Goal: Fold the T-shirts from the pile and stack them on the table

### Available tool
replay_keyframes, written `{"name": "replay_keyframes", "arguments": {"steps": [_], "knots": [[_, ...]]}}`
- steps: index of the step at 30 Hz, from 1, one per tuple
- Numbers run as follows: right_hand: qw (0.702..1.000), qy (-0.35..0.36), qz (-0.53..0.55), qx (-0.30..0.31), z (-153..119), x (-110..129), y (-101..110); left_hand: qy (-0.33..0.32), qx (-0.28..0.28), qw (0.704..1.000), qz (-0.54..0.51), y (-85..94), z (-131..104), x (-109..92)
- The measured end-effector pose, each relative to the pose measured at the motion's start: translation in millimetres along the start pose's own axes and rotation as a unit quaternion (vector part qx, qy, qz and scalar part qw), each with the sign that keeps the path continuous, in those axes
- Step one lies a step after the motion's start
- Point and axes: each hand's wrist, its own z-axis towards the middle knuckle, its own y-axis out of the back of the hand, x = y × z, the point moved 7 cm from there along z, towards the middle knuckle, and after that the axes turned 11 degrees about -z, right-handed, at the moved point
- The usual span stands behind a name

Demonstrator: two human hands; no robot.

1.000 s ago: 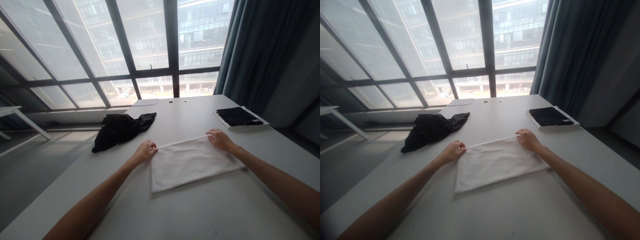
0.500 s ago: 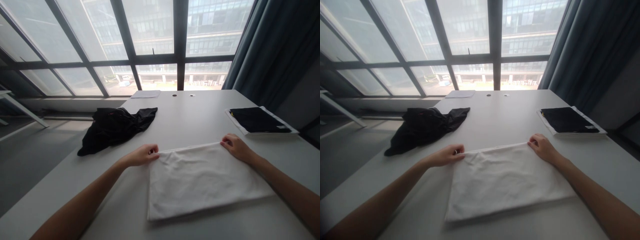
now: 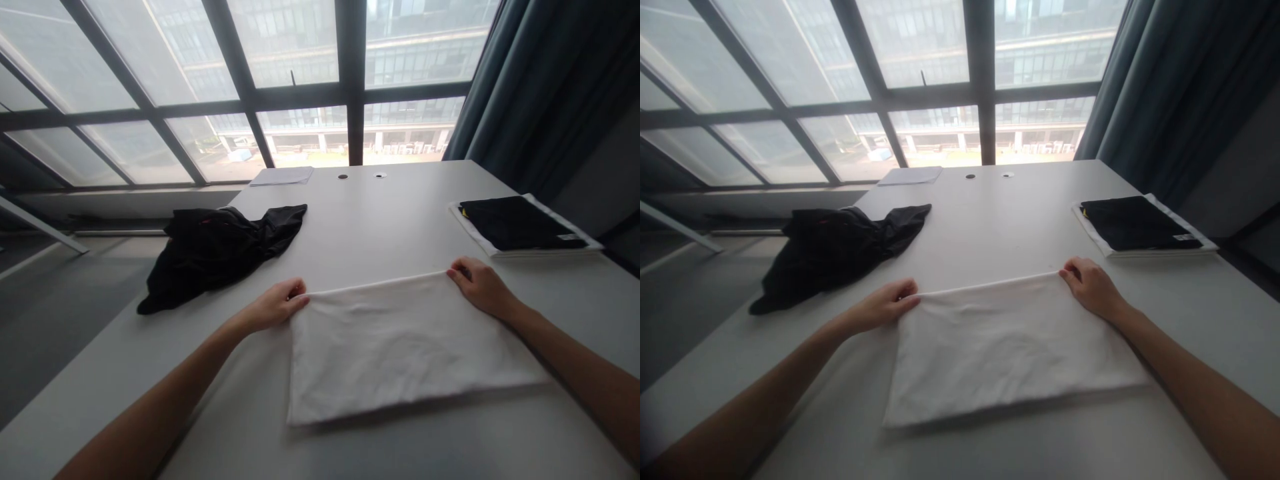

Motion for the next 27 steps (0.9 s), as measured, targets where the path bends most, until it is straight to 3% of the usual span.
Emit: {"name": "replay_keyframes", "arguments": {"steps": [6, 9, 11, 14, 18, 22, 27], "knots": [[0.999, 0.022, -0.04, 0.006, 2.6, 4.8, -2.0, 0.015, -0.077, 0.994, 0.071, -6.9, -3.1, -0.6], [0.996, 0.048, -0.073, -0.01, 1.9, 13.8, 6.6, -0.041, -0.144, 0.972, 0.18, -10.1, -14.8, -20.8], [0.994, 0.066, -0.088, -0.029, -0.9, 25.2, 13.6, -0.092, -0.172, 0.956, 0.22, -21.2, -24.2, -38.3], [0.99, 0.115, -0.079, -0.023, -9.0, 49.5, 11.7, -0.151, -0.107, 0.956, 0.227, -58.2, -30.7, -55.2], [0.981, 0.169, -0.084, 0.052, -22.2, 71.7, -15.0, -0.145, 0.001, 0.959, 0.244, -97.8, -29.7, -51.5], [0.976, 0.161, -0.1, 0.104, -27.6, 72.2, -33.1, -0.118, -0.01, 0.962, 0.245, -96.0, -28.2, -39.9], [0.978, 0.141, -0.115, 0.103, -23.5, 63.3, -30.6, -0.091, -0.035, 0.965, 0.244, -81.9, -26.5, -29.0]]}}
